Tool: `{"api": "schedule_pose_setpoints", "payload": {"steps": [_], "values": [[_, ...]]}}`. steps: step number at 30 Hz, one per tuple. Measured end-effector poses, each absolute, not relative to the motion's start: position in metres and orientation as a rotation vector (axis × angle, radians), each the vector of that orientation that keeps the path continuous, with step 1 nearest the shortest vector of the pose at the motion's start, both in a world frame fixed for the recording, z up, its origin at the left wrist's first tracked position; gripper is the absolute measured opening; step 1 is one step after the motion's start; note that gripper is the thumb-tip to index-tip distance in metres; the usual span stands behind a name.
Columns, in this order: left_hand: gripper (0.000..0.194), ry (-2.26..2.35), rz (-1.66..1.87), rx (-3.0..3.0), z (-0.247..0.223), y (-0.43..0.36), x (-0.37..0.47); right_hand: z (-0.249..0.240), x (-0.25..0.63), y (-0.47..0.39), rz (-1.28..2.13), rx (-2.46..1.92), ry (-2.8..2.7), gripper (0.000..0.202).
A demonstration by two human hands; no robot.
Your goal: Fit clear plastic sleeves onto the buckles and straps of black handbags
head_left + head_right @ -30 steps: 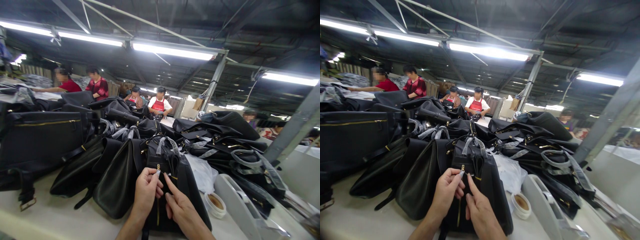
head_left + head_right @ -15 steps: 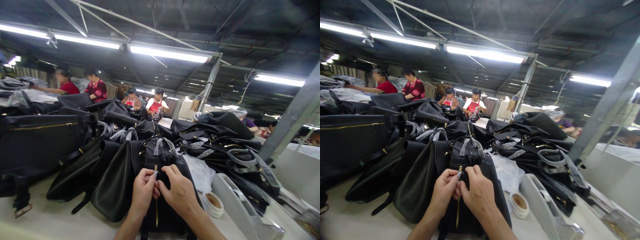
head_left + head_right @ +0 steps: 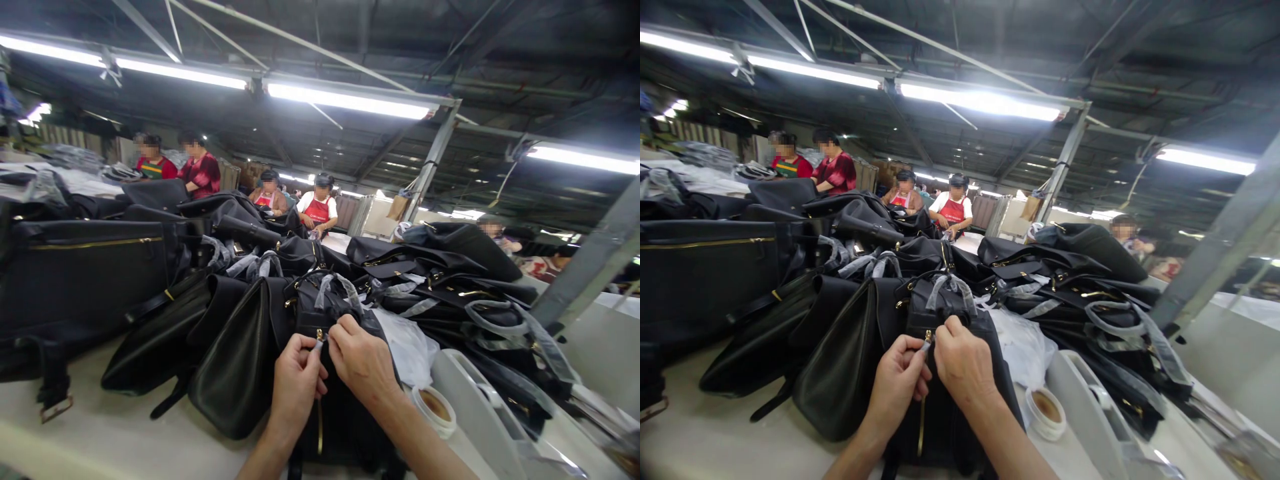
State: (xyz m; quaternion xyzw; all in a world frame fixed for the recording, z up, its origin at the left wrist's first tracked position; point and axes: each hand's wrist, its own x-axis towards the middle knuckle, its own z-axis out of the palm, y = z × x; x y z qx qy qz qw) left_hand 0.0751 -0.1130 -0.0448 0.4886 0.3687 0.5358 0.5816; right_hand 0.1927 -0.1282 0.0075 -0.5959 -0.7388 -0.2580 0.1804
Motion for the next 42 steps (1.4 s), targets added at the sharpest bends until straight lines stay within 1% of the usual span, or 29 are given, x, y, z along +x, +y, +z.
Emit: {"api": "schedule_pose_setpoints", "payload": {"steps": [5,10,13,17,20,23,26,27,30,32,34,36,40,42], "values": [[0.023,0.926,1.303,1.212,-0.046,-0.115,0.079,0.027,0.191,-0.125,-0.97,-1.477,-2.247,0.018],[0.018,0.936,1.333,1.236,-0.048,-0.115,0.081,0.026,0.189,-0.136,-1.044,-1.444,-2.304,0.019],[0.023,0.904,1.297,1.168,-0.045,-0.114,0.078,0.011,0.193,-0.141,-1.072,-1.435,-2.296,0.022],[0.036,0.797,1.176,0.974,-0.036,-0.112,0.073,-0.012,0.2,-0.139,-1.03,-1.398,-2.225,0.024],[0.043,0.729,1.179,0.897,-0.034,-0.112,0.071,-0.023,0.201,-0.137,-0.764,-1.478,-2.15,0.022],[0.047,0.704,1.187,0.9,-0.036,-0.112,0.071,-0.025,0.196,-0.139,-0.337,-1.579,-2.047,0.022],[0.048,0.694,1.187,0.951,-0.038,-0.114,0.07,-0.02,0.189,-0.141,0.088,-1.536,-1.867,0.025],[0.048,0.697,1.19,0.979,-0.039,-0.114,0.07,-0.017,0.187,-0.142,0.279,-1.517,-1.776,0.024],[0.047,0.721,1.198,1.068,-0.041,-0.117,0.07,-0.01,0.184,-0.143,1.009,-1.415,-1.392,0.02],[0.046,0.744,1.202,1.117,-0.041,-0.118,0.071,-0.009,0.184,-0.142,1.365,-1.322,-1.116,0.026],[0.044,0.762,1.217,1.168,-0.042,-0.12,0.074,-0.01,0.184,-0.139,1.491,-1.271,-0.921,0.033],[0.041,0.774,1.237,1.206,-0.042,-0.121,0.075,-0.012,0.183,-0.136,1.499,-1.265,-0.797,0.037],[0.051,0.772,1.192,1.138,-0.042,-0.121,0.069,-0.014,0.183,-0.132,1.483,-1.226,-0.707,0.044],[0.052,0.763,1.138,1.07,-0.041,-0.12,0.062,-0.014,0.184,-0.132,1.501,-1.211,-0.697,0.049]]}}
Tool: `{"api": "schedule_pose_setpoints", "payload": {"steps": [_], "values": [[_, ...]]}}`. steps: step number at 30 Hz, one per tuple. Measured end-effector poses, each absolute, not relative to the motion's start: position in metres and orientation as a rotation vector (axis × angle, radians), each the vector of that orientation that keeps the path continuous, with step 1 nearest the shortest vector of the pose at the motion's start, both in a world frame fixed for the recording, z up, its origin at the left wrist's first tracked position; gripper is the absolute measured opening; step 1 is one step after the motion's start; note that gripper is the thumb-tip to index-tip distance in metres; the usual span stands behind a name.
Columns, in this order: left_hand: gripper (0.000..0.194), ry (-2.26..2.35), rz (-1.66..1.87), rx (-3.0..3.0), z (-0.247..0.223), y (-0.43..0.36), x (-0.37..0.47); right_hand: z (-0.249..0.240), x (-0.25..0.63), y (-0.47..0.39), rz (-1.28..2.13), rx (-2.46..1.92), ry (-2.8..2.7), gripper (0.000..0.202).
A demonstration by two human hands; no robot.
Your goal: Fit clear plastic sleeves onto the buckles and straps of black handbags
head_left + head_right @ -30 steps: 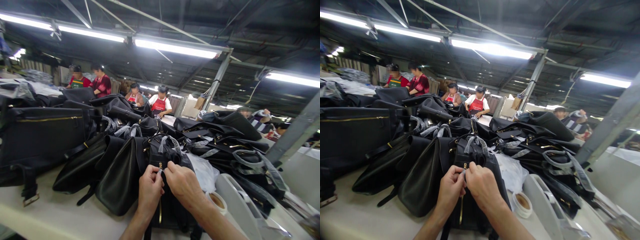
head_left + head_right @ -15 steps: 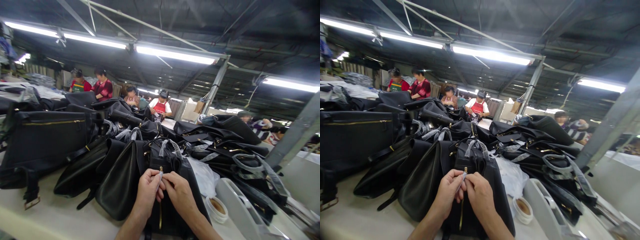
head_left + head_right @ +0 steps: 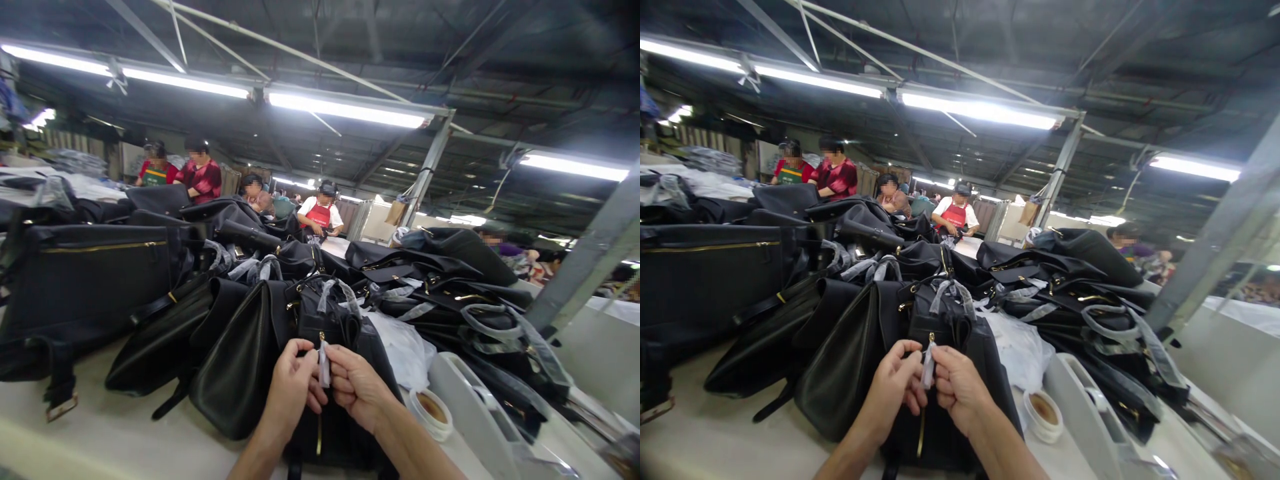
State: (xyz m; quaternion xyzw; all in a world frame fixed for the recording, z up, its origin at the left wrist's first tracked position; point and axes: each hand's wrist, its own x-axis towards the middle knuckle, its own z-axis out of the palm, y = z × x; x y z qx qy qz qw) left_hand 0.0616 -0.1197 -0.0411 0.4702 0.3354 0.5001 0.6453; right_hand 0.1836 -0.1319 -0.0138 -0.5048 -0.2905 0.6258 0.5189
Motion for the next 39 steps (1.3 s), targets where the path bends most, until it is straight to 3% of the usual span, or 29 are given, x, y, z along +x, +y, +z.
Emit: {"api": "schedule_pose_setpoints", "payload": {"steps": [4,8,14,20,31,39], "values": [[0.047,0.811,1.036,1.081,-0.039,-0.113,0.054,-0.016,0.186,-0.132,1.497,-1.215,-0.716,0.053],[0.029,0.89,0.97,1.233,-0.037,-0.106,0.061,-0.018,0.187,-0.133,1.469,-1.242,-0.758,0.051],[0.015,0.95,1.026,1.282,-0.037,-0.105,0.067,-0.013,0.187,-0.135,1.458,-1.369,-0.813,0.041],[0.012,0.966,1.072,1.291,-0.038,-0.105,0.069,-0.017,0.188,-0.134,1.384,-1.387,-0.984,0.045],[0.016,1.017,1.148,1.419,-0.03,-0.098,0.065,-0.014,0.188,-0.131,1.41,-1.361,-0.913,0.029],[0.017,1.035,1.1,1.469,-0.035,-0.098,0.069,-0.017,0.191,-0.133,1.386,-1.407,-1.077,0.047]]}}
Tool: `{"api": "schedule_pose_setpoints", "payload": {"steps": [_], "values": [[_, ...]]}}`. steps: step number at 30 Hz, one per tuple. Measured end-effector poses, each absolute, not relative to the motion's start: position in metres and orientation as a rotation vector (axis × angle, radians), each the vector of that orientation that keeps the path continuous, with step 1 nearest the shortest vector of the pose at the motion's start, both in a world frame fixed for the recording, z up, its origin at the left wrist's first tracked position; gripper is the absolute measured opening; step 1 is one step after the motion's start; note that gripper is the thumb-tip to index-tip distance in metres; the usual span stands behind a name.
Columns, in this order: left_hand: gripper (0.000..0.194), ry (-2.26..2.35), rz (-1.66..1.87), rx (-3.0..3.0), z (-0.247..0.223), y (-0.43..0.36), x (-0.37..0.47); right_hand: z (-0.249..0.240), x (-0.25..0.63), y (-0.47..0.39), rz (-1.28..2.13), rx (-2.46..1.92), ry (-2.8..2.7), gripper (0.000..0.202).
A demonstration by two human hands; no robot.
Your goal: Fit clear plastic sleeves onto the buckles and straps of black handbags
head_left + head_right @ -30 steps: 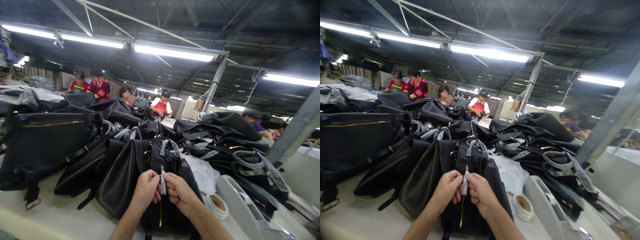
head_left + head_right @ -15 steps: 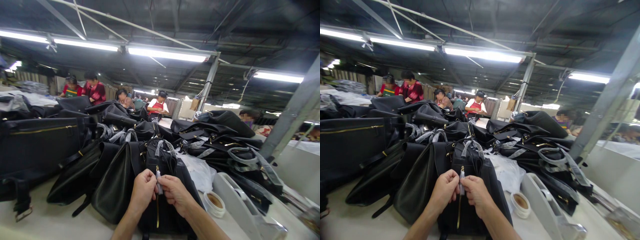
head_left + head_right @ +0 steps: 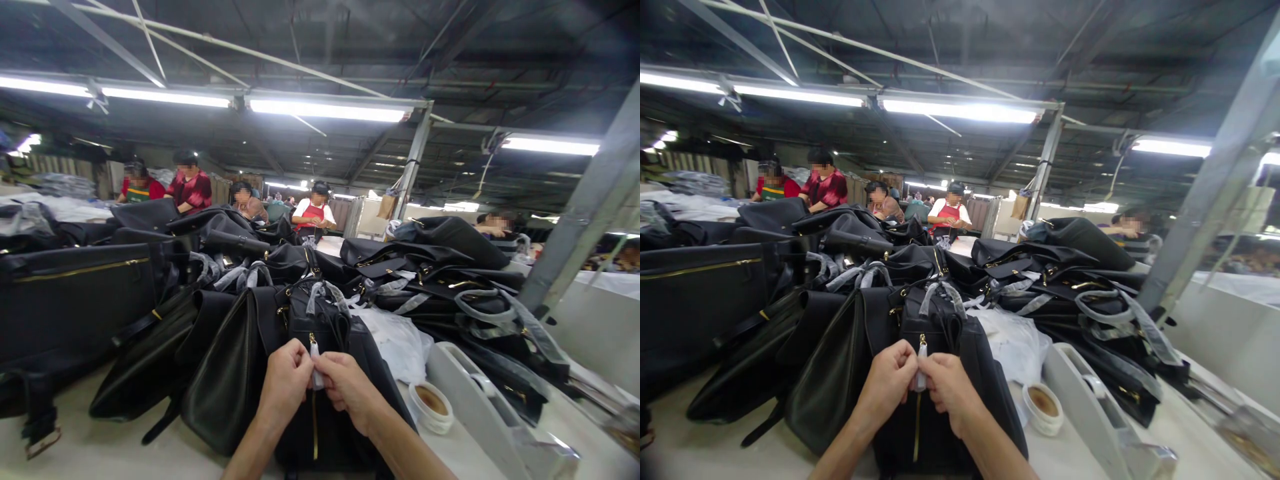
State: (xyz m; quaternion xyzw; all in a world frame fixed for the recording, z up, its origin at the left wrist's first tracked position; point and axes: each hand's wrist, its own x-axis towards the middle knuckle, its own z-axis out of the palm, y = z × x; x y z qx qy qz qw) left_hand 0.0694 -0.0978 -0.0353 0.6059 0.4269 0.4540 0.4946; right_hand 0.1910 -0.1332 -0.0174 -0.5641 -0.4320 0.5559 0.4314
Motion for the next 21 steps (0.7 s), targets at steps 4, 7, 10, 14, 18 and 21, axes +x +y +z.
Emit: {"api": "schedule_pose_setpoints", "payload": {"steps": [4,7,10,14,18,21], "values": [[0.013,0.974,1.004,1.378,-0.031,-0.093,0.063,-0.022,0.193,-0.134,1.396,-1.36,-1.118,0.046],[0.012,0.934,0.968,1.331,-0.031,-0.091,0.061,-0.026,0.192,-0.134,1.321,-1.369,-1.141,0.043],[0.014,0.91,0.936,1.362,-0.031,-0.091,0.061,-0.028,0.189,-0.133,1.177,-1.401,-1.2,0.039],[0.018,0.847,0.791,1.394,-0.026,-0.089,0.057,-0.026,0.189,-0.136,1.224,-1.348,-1.219,0.04],[0.024,0.735,0.74,1.301,-0.023,-0.086,0.052,-0.023,0.194,-0.139,1.415,-1.216,-1.163,0.046],[0.028,0.827,0.821,1.3,-0.026,-0.087,0.055,-0.023,0.197,-0.137,1.473,-1.193,-1.102,0.046]]}}
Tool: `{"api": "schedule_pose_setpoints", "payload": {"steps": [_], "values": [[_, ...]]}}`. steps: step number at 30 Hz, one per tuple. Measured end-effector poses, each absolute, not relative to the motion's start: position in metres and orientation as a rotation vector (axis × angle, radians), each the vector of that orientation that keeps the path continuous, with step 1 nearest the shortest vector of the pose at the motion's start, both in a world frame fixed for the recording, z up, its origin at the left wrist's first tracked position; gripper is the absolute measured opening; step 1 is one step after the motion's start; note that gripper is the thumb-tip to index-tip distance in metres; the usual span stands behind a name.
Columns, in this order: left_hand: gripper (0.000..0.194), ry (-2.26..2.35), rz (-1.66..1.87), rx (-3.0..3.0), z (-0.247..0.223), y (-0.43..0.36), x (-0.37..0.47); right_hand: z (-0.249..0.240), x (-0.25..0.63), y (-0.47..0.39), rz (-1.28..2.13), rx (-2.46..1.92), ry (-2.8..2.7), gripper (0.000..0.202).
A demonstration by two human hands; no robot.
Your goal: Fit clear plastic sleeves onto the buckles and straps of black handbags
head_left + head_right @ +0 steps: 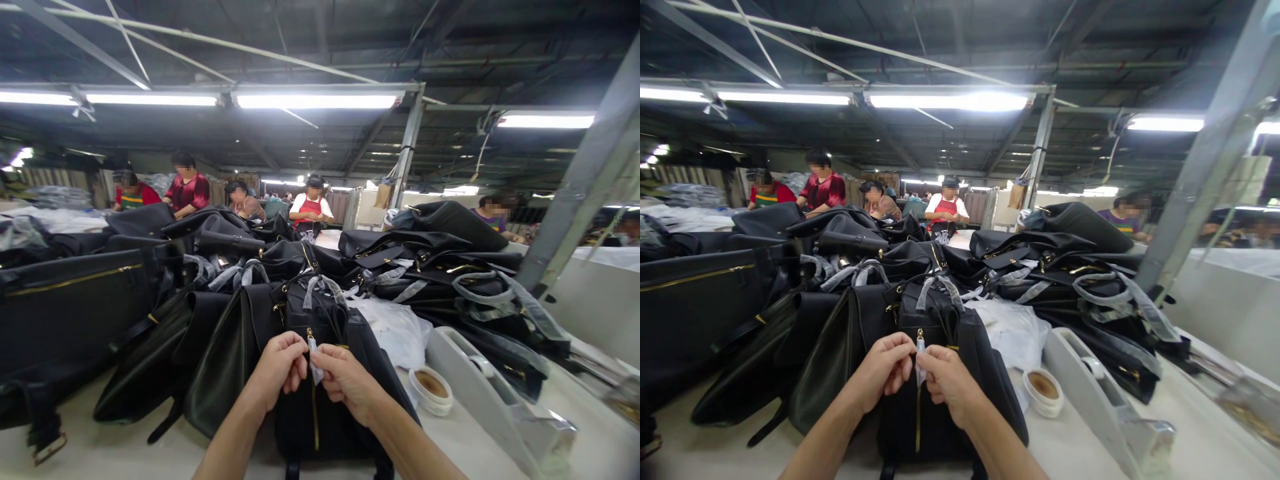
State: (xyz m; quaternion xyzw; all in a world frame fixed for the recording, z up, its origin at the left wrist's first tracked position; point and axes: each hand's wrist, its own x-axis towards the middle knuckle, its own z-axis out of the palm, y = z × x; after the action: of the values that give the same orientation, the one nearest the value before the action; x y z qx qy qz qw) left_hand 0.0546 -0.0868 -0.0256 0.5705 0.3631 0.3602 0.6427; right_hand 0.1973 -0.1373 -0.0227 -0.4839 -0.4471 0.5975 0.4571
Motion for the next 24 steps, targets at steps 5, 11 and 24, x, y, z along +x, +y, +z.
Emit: {"api": "schedule_pose_setpoints", "payload": {"steps": [5,11,24], "values": [[0.04,0.945,0.834,1.404,-0.029,-0.091,0.06,-0.024,0.196,-0.136,1.449,-1.219,-1.093,0.045],[0.042,0.961,0.905,1.328,-0.031,-0.087,0.065,-0.032,0.19,-0.133,1.192,-1.355,-1.237,0.036],[0.049,1.097,0.9,1.321,-0.024,-0.082,0.073,-0.02,0.206,-0.162,1.023,-1.359,-1.465,0.023]]}}
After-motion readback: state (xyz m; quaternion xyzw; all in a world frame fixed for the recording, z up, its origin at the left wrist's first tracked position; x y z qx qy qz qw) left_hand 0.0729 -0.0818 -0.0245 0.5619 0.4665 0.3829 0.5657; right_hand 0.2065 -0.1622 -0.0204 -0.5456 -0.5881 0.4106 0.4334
